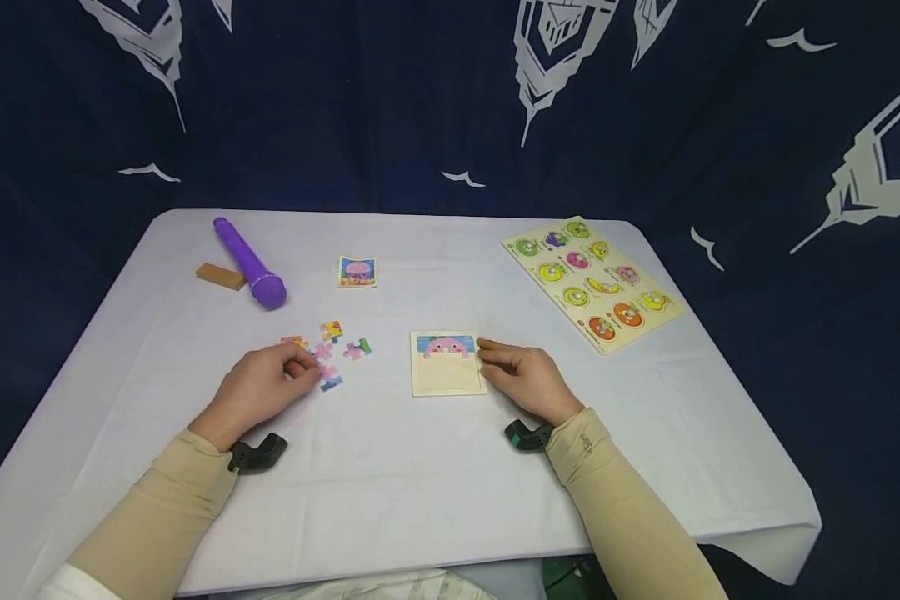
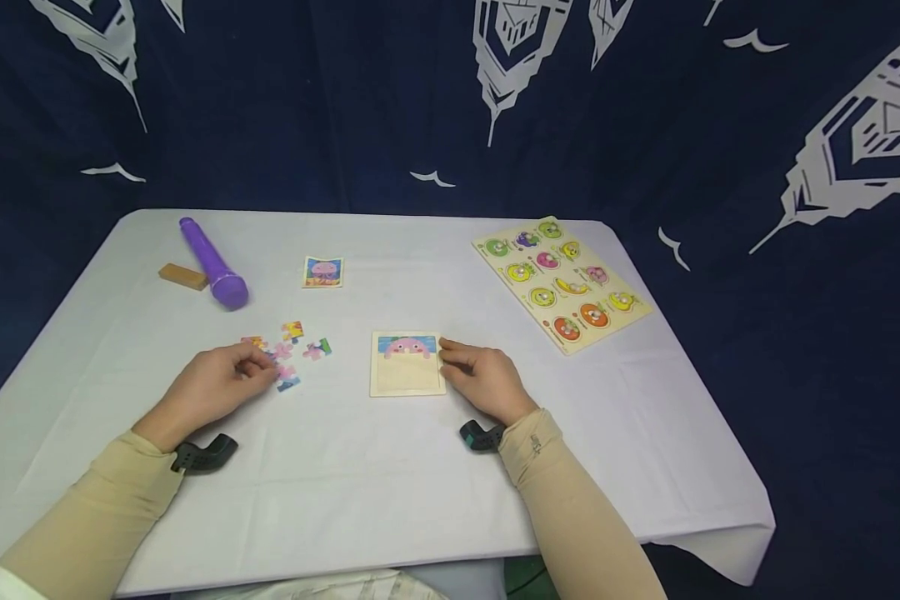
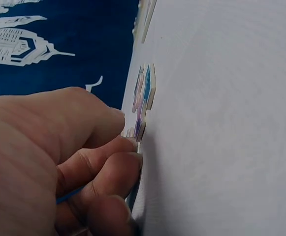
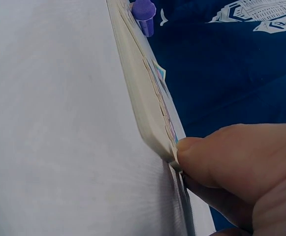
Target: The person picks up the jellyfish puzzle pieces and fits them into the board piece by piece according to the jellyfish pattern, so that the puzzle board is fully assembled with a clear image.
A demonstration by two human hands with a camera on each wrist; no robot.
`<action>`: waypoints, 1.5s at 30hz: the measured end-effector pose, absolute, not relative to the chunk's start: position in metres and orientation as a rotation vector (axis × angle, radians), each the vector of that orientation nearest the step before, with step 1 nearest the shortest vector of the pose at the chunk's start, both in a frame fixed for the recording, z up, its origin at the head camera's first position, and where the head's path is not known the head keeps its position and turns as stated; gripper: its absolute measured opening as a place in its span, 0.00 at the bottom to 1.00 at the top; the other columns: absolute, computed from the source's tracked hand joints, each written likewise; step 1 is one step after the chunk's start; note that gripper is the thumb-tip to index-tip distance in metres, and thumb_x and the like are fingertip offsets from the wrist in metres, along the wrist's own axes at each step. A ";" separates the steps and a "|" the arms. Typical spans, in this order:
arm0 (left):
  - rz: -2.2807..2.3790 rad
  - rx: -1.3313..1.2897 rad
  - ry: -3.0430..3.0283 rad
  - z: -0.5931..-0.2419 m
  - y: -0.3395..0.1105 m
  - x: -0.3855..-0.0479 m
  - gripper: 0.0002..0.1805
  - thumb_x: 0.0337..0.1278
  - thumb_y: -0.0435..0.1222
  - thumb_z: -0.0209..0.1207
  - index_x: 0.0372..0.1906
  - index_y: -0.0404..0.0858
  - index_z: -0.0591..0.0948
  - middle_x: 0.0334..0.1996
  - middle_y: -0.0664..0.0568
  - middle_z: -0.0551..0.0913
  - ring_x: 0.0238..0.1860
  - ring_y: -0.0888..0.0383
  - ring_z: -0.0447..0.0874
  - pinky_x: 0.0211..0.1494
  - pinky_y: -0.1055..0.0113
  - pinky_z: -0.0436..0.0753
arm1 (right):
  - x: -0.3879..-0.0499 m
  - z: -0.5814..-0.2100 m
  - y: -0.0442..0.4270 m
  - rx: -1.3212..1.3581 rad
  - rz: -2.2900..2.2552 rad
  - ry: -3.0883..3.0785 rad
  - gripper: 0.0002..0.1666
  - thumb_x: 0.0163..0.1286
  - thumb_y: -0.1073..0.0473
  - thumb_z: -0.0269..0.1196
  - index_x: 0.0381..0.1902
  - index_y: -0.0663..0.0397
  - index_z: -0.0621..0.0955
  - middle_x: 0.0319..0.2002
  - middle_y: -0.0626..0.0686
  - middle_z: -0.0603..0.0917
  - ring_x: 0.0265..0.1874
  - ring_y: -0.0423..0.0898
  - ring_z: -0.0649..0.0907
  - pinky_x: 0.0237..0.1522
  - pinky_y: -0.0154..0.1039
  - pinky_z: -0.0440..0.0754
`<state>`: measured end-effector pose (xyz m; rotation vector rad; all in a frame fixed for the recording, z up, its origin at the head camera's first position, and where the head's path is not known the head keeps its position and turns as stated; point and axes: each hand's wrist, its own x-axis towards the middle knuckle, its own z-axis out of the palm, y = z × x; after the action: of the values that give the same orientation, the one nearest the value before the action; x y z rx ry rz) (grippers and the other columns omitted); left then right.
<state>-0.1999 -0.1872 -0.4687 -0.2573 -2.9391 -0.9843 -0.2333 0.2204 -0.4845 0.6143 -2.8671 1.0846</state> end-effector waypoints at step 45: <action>-0.924 0.092 -2.784 -0.454 -0.215 -0.203 0.14 0.72 0.46 0.59 0.51 0.42 0.84 0.38 0.47 0.86 0.29 0.53 0.77 0.31 0.62 0.70 | -0.233 -0.482 0.219 0.579 1.081 -2.897 0.18 0.73 0.54 0.67 0.59 0.50 0.86 0.66 0.45 0.81 0.67 0.48 0.79 0.68 0.50 0.75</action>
<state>-0.2026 -0.2148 -0.4544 0.0923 -2.7837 -0.9239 -0.2327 0.2192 -0.4822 0.5794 -2.8972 1.0810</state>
